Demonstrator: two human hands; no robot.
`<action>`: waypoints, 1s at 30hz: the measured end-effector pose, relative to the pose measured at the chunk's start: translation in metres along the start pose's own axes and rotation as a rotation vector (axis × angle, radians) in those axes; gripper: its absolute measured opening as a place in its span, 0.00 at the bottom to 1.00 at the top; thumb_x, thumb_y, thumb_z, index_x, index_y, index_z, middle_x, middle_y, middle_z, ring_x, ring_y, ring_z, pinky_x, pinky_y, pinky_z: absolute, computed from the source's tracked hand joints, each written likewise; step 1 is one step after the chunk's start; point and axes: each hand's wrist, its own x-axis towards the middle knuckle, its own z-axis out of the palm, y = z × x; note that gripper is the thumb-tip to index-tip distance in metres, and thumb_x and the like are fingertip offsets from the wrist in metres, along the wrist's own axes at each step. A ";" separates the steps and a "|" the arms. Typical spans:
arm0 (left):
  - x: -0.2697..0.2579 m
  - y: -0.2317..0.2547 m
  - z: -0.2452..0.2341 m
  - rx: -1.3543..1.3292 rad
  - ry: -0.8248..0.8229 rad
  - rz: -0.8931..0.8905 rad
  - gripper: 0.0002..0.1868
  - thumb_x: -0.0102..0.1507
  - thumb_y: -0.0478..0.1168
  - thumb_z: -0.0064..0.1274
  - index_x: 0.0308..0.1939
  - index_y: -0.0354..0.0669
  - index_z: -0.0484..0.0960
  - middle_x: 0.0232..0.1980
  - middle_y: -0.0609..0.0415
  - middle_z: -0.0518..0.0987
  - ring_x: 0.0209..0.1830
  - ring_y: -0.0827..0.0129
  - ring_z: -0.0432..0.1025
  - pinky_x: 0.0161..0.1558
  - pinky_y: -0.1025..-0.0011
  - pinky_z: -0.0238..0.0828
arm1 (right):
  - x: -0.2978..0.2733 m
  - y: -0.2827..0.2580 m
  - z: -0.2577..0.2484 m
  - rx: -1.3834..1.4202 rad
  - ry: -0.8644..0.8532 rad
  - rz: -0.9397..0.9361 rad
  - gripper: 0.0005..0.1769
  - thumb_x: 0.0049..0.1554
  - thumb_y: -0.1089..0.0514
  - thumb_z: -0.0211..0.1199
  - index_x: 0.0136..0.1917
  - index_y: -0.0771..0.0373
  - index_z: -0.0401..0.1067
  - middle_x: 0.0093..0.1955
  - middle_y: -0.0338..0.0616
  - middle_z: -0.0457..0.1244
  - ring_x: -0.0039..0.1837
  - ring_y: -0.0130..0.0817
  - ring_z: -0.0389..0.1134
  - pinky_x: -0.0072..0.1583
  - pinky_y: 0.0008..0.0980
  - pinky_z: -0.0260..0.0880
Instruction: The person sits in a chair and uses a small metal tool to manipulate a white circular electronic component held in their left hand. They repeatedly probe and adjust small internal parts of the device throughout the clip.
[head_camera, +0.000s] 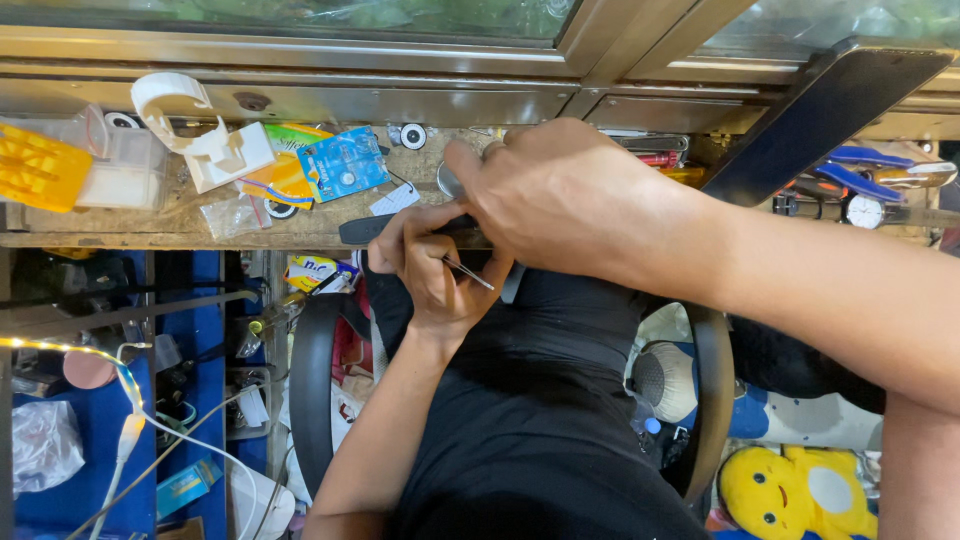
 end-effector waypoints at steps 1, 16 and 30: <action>0.002 0.001 0.000 0.000 -0.001 -0.003 0.27 0.57 0.36 0.69 0.34 0.43 0.59 0.51 0.53 0.75 0.42 0.60 0.65 0.43 0.65 0.64 | -0.002 0.002 -0.004 0.002 -0.002 -0.001 0.07 0.63 0.54 0.57 0.52 0.58 0.65 0.25 0.31 0.62 0.26 0.31 0.68 0.25 0.30 0.58; 0.009 0.008 0.000 0.111 0.036 0.056 0.27 0.59 0.40 0.70 0.33 0.42 0.60 0.46 0.56 0.74 0.42 0.61 0.62 0.44 0.68 0.59 | 0.011 0.019 -0.002 0.439 -0.334 0.027 0.08 0.56 0.62 0.63 0.48 0.65 0.68 0.33 0.50 0.67 0.36 0.61 0.70 0.35 0.51 0.67; 0.012 0.009 -0.001 0.037 0.025 0.077 0.27 0.59 0.35 0.68 0.33 0.42 0.57 0.50 0.51 0.77 0.44 0.60 0.67 0.44 0.65 0.65 | 0.005 0.018 -0.004 0.412 -0.209 -0.016 0.11 0.54 0.65 0.61 0.51 0.63 0.66 0.38 0.48 0.69 0.38 0.58 0.72 0.38 0.50 0.69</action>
